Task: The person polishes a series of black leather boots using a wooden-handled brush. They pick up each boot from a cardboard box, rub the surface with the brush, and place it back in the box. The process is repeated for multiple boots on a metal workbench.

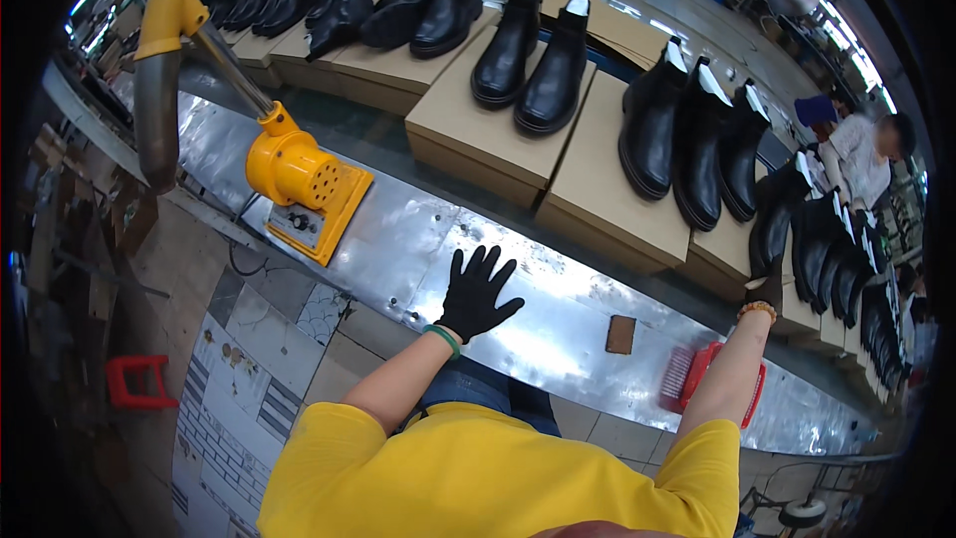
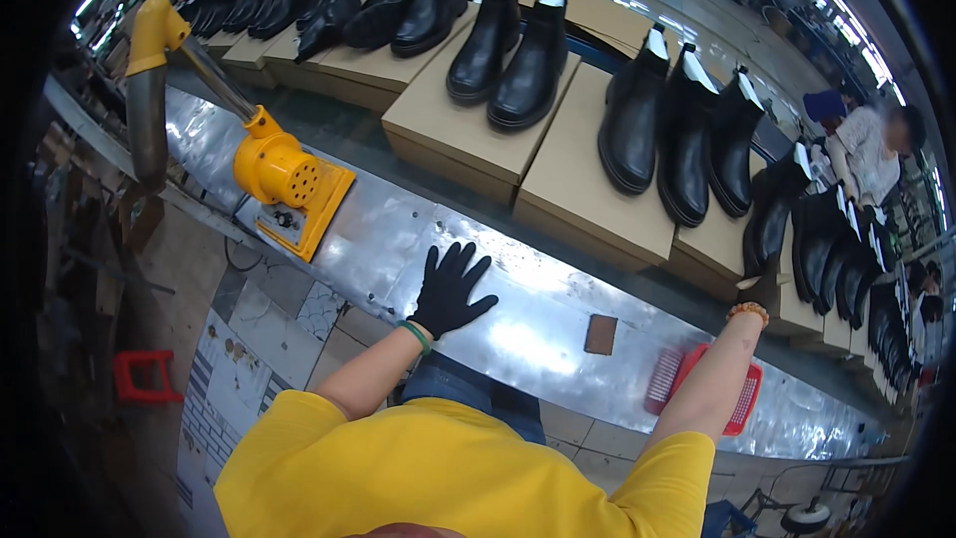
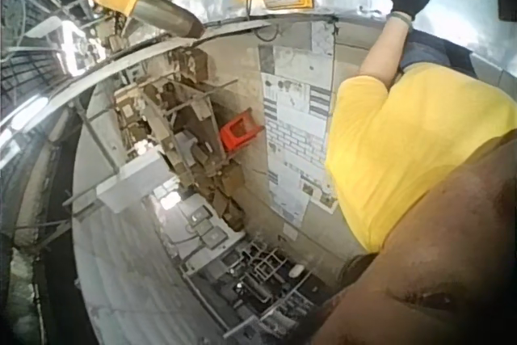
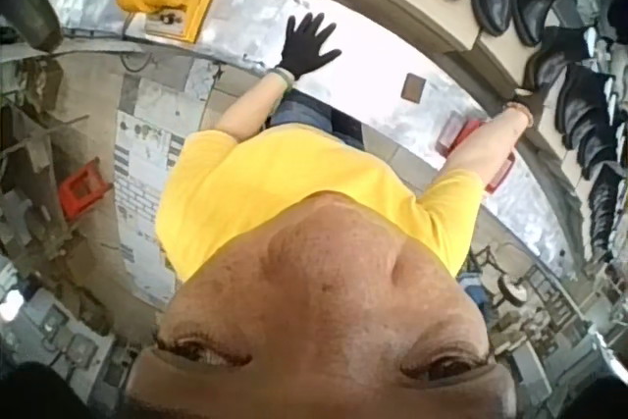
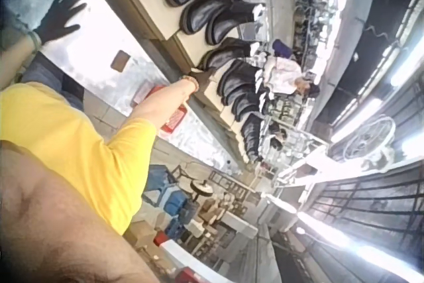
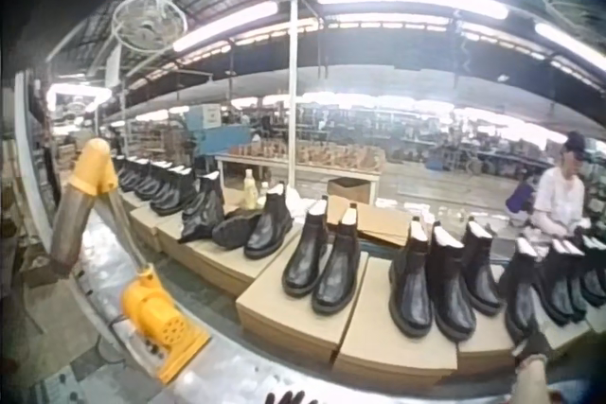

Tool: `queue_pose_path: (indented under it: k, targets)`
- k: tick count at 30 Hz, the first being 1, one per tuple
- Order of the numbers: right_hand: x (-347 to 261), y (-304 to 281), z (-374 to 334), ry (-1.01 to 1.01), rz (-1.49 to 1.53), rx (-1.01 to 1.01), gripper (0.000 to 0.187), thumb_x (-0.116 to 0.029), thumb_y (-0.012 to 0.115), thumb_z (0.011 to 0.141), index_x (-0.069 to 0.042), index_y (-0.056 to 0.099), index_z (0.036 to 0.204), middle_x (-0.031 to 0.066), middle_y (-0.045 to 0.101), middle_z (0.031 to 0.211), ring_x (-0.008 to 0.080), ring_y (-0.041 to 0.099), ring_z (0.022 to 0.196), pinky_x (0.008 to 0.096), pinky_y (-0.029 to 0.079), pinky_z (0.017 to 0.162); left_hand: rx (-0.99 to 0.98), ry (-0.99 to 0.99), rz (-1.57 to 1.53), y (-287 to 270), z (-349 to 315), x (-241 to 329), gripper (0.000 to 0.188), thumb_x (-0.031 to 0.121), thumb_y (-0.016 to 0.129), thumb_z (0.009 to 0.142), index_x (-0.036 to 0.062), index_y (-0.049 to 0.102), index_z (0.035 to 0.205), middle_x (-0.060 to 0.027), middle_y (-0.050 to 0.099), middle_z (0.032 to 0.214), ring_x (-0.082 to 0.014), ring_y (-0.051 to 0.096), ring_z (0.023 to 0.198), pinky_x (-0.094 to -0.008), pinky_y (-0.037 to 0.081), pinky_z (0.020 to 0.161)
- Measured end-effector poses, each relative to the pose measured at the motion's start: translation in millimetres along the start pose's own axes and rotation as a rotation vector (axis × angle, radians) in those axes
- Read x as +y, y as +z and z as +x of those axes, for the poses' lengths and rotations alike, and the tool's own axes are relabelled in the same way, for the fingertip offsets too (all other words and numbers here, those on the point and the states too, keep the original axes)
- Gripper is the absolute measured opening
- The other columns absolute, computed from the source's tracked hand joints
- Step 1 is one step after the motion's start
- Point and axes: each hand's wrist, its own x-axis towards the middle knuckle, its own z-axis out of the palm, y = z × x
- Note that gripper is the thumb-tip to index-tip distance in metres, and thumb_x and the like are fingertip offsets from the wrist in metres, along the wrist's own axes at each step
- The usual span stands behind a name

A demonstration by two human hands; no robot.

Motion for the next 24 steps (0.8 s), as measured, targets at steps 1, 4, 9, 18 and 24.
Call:
queue_pose_path:
  k: [1,4,9,18,24]
  targets:
    - [-3.9,3.1,7.0,0.128,0.215,0.005,0.05,-0.043,0.054,0.083,-0.006,0.056,0.115,0.0083,0.059,0.085,0.0159,0.057,0.07,0.0292,0.046,0.06,0.002,-0.005,0.002,0.0,1.1,1.3,0.065,0.057,0.05,0.079,0.0172,0.044,0.13,-0.0155,0.038,0.136,-0.0332,0.031,0.128,-0.0568,0.012,0.104]
    - [-8.3,8.7,15.1,0.264,0.214,0.012,0.071,-0.067,0.055,0.073,-0.001,0.064,0.095,0.0053,0.058,0.069,0.0144,0.055,0.057,0.0281,0.042,0.048,0.017,-0.013,0.006,-0.3,0.9,2.3,0.064,0.056,0.05,0.079,0.017,0.045,0.129,-0.0155,0.039,0.135,-0.033,0.032,0.127,-0.0565,0.013,0.103]
    - [15.6,9.4,6.8,0.118,0.23,-0.037,0.06,-0.059,0.057,0.077,-0.001,0.061,0.087,0.0039,0.056,0.065,0.0142,0.054,0.054,0.0275,0.041,0.046,0.075,0.008,-0.026,1.9,2.2,2.4,0.062,0.053,0.054,0.077,0.0158,0.048,0.126,-0.0168,0.042,0.132,-0.0339,0.036,0.124,-0.0573,0.014,0.103]
    - [-39.3,85.2,-214.0,0.199,0.957,-0.358,0.021,-0.031,0.057,0.085,-0.013,0.051,0.076,0.0001,0.045,0.056,0.0121,0.042,0.043,0.0251,0.034,0.04,0.321,-0.409,-0.748,12.9,29.5,-40.3,0.051,0.027,0.068,0.078,0.0061,0.05,0.121,-0.0141,0.055,0.117,-0.0262,0.055,0.104,-0.0381,0.042,0.09]
    - [-75.8,129.9,-320.5,0.268,0.675,-0.748,0.018,-0.021,0.061,0.084,-0.005,0.056,0.092,0.0005,0.051,0.062,0.0102,0.05,0.046,0.025,0.04,0.039,0.782,-0.486,-0.794,-70.8,136.5,-131.8,0.044,0.016,0.061,0.083,-0.0022,0.049,0.121,-0.0158,0.056,0.115,-0.0218,0.053,0.105,-0.0316,0.041,0.09]
